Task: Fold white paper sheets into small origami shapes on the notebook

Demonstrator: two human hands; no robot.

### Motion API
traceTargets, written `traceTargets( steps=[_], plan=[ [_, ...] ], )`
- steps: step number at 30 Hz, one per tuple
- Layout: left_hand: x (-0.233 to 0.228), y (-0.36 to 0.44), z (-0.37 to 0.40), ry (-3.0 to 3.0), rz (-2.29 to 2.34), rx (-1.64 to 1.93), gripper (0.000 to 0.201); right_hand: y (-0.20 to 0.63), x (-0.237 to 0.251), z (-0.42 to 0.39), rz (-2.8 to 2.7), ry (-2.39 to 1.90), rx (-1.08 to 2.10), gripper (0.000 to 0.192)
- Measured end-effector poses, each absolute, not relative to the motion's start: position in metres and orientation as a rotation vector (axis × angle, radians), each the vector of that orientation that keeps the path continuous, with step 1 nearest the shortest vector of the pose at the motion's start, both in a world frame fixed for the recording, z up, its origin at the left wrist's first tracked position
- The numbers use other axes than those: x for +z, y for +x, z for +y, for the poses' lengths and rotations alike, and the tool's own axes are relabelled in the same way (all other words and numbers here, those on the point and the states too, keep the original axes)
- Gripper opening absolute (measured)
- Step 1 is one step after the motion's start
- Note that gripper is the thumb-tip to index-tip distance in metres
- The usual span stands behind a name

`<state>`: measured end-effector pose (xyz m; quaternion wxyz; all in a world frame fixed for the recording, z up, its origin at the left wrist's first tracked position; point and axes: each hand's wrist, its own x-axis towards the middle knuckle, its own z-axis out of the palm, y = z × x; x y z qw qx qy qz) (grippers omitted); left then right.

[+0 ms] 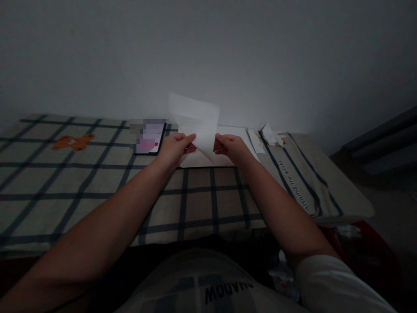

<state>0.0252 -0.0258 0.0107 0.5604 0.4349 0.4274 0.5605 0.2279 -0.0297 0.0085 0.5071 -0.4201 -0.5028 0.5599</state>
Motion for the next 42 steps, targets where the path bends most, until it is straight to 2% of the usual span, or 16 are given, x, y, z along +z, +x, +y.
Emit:
traceTargets(
  steps=[4, 13, 20, 27, 33, 42],
  plan=[
    [0.0111, 0.0245, -0.0264, 1.038, 1.037, 1.335, 0.027, 0.2279, 0.0084, -0.0301, -1.239, -1.029, 1.383, 0.048],
    [0.0094, 0.0233, -0.0252, 1.11, 1.105, 1.33, 0.028, 0.2286, 0.0087, -0.0301, -1.253, -1.063, 1.334, 0.029],
    [0.0086, 0.0241, -0.0261, 1.112, 0.981, 1.282, 0.033, 0.2269, 0.0087, -0.0304, -1.249, -1.069, 1.265, 0.024],
    [0.0104, 0.0278, -0.0323, 1.099, 0.938, 1.123, 0.035, 0.2261, 0.0059, -0.0271, -1.211, -1.087, 1.181, 0.027],
    [0.0107, 0.0288, -0.0325, 1.094, 1.008, 1.17, 0.037, 0.2241, 0.0071, -0.0291, -1.216, -1.079, 1.162, 0.026],
    [0.0147, 0.0281, -0.0337, 1.156, 1.085, 1.259, 0.028, 0.2243, 0.0098, -0.0324, -1.236, -1.05, 1.331, 0.029]
  ],
)
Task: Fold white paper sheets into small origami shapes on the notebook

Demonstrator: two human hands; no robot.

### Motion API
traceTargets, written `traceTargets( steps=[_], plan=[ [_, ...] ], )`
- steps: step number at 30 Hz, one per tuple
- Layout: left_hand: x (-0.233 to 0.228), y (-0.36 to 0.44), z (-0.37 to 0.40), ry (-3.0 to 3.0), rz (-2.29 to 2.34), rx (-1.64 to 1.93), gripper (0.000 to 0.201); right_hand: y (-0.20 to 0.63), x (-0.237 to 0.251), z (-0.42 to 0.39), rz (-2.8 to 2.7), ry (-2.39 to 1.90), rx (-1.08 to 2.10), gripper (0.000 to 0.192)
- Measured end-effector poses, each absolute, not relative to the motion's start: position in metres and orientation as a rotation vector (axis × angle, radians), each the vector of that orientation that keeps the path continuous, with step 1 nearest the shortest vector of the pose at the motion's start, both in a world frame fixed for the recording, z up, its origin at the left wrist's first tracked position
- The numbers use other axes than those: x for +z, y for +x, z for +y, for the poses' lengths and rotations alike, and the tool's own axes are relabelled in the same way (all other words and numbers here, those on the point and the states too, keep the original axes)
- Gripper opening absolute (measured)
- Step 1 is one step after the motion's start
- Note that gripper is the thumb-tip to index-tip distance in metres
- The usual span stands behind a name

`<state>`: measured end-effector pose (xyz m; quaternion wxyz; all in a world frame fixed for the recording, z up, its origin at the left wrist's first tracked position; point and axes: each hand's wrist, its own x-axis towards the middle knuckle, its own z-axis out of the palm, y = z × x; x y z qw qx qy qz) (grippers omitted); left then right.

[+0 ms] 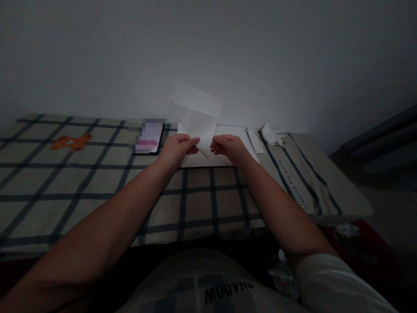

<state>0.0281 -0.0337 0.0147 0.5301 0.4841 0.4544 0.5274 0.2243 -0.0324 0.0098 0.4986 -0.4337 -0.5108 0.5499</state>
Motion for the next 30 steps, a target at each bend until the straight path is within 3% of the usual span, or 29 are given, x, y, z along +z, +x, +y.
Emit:
traceTargets(
  steps=[17, 30],
  plan=[
    [0.0095, 0.0285, -0.0376, 1.268, 1.023, 1.091, 0.029, 0.2216, 0.0062, -0.033, -1.305, -1.03, 1.136, 0.023],
    [0.0077, 0.0288, -0.036, 1.236, 1.029, 1.146, 0.036, 0.2216, 0.0081, -0.0359, -1.378, -1.003, 1.262, 0.029]
  ],
)
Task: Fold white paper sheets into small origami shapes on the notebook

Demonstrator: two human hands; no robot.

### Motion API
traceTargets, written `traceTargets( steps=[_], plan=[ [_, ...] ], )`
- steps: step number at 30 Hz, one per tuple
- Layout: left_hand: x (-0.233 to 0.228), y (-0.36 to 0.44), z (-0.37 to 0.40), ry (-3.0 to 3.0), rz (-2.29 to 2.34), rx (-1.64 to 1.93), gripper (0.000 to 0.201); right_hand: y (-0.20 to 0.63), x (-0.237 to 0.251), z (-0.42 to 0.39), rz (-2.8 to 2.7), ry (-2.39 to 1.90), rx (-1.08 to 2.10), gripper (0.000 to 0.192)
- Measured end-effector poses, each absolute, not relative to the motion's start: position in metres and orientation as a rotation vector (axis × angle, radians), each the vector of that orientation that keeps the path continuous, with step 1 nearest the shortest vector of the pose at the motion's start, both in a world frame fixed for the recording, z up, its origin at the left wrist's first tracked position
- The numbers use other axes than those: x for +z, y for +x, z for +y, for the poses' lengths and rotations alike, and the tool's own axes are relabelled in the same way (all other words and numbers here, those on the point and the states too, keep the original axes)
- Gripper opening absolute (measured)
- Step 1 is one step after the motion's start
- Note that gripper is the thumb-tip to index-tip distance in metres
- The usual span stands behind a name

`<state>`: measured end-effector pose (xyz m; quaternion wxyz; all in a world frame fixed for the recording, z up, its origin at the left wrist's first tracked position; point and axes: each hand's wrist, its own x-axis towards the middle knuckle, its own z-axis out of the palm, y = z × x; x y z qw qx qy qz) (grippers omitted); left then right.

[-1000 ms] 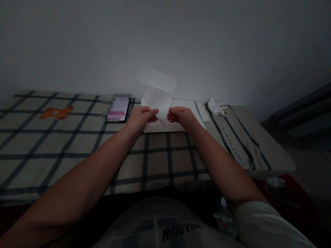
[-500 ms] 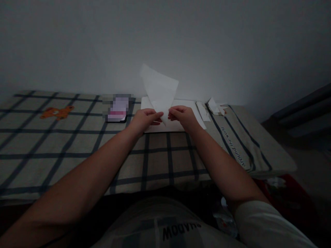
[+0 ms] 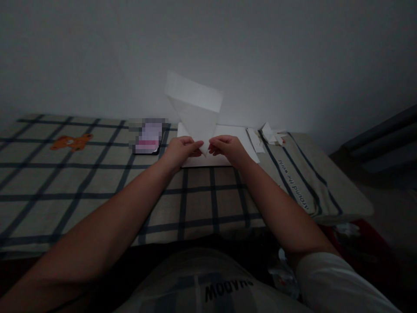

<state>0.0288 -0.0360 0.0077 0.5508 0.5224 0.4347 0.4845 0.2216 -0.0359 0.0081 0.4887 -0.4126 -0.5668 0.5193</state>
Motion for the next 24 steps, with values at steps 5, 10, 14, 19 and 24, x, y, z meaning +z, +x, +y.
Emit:
traceTargets(
  steps=[5, 10, 14, 19, 24],
  plan=[
    [0.0091, 0.0288, -0.0354, 1.219, 0.977, 1.137, 0.034, 0.2214, 0.0062, -0.0362, -1.421, -0.994, 1.233, 0.028],
    [0.0109, 0.0287, -0.0386, 1.23, 0.966, 0.973, 0.028, 0.2197, 0.0089, -0.036, -1.394, -1.012, 1.171, 0.029],
    [0.0098, 0.0291, -0.0388, 1.214, 0.999, 0.952, 0.029, 0.2187, 0.0094, -0.0356, -1.395, -1.012, 1.165, 0.029],
    [0.0091, 0.0288, -0.0385, 1.201, 1.0, 0.945, 0.029, 0.2195, 0.0081, -0.0348, -1.392, -1.001, 1.199, 0.029],
    [0.0099, 0.0287, -0.0388, 1.201, 1.004, 0.934, 0.03, 0.2202, 0.0083, -0.036, -1.408, -1.013, 1.194, 0.03]
  ],
)
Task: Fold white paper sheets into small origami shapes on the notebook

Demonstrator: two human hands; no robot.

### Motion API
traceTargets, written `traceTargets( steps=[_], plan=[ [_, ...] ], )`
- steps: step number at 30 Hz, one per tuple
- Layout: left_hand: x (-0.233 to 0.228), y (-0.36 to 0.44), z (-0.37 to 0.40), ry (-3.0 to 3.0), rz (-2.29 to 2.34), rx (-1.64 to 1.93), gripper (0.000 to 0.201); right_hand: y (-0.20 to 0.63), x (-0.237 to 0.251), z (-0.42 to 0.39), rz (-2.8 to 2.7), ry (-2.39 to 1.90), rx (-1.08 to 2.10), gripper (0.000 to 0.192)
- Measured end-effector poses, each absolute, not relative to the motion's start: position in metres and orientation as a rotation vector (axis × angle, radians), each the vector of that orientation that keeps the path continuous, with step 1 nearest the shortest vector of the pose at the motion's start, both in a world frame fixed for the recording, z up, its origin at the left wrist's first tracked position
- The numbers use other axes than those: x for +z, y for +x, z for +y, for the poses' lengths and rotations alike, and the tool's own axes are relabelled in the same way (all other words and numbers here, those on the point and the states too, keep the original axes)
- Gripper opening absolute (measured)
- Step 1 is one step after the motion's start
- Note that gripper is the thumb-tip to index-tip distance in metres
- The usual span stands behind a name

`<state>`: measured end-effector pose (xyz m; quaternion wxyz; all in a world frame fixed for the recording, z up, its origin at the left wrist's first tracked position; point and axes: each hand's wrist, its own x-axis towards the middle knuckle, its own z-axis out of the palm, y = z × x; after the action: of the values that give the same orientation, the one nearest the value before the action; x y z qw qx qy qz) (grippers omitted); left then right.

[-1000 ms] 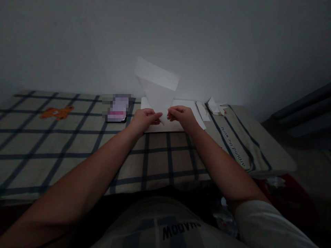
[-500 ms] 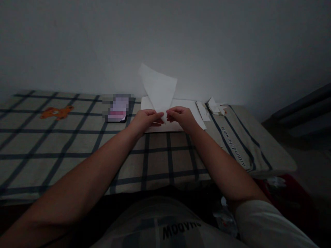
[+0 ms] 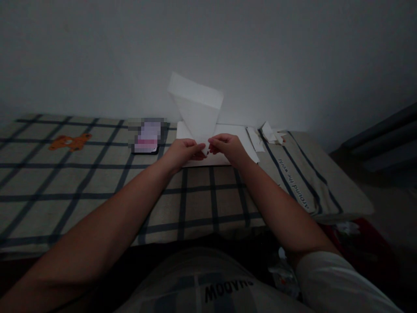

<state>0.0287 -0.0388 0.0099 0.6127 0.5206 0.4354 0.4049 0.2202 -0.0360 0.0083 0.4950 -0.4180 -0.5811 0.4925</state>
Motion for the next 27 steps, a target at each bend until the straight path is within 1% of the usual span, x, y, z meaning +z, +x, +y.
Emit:
traceTargets(
  steps=[17, 27],
  plan=[
    [0.0136, 0.0296, -0.0414, 1.231, 1.019, 1.019, 0.031, 0.218, 0.0069, -0.0368, -1.434, -1.036, 1.253, 0.033],
    [0.0128, 0.03, -0.0405, 1.235, 1.022, 0.924, 0.028, 0.2198, 0.0088, -0.0371, -1.52, -1.047, 1.068, 0.029]
  ],
)
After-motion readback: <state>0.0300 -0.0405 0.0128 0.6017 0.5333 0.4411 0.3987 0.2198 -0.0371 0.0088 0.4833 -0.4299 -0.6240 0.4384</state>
